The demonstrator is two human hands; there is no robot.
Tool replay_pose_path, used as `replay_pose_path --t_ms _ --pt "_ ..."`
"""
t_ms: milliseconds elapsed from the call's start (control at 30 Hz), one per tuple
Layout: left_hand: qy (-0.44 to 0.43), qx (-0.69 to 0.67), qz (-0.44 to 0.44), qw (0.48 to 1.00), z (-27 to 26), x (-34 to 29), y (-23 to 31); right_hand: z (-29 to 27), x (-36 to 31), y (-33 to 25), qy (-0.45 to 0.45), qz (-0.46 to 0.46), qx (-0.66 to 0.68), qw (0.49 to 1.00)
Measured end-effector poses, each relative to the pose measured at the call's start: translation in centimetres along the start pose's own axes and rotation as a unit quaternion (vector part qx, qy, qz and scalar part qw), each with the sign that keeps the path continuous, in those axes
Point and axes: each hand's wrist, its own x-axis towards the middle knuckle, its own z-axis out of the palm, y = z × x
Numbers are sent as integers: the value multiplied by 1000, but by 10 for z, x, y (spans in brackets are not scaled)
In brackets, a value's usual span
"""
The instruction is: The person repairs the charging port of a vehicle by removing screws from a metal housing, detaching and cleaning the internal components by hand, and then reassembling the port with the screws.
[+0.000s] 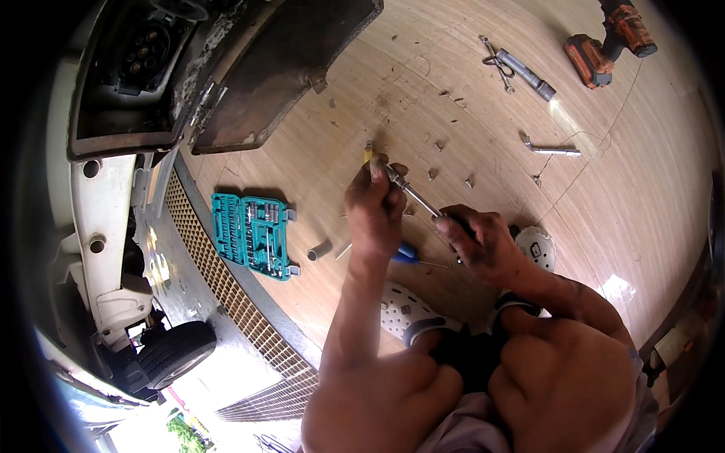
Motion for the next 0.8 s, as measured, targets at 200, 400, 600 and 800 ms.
replay_pose_path --t_ms 200,400,600,800 --pt "-15 37 16 999 5 -5 5 -20 5 -1 -133 280 263 914" --pt "-7 94 29 995 11 -13 5 -22 1 -9 -149 337 294 882" --pt "18 137 47 989 16 -16 2 -16 -8 -3 -136 355 369 848" --pt "49 129 2 990 27 -17 -8 -14 -17 13 -49 70 -36 996"
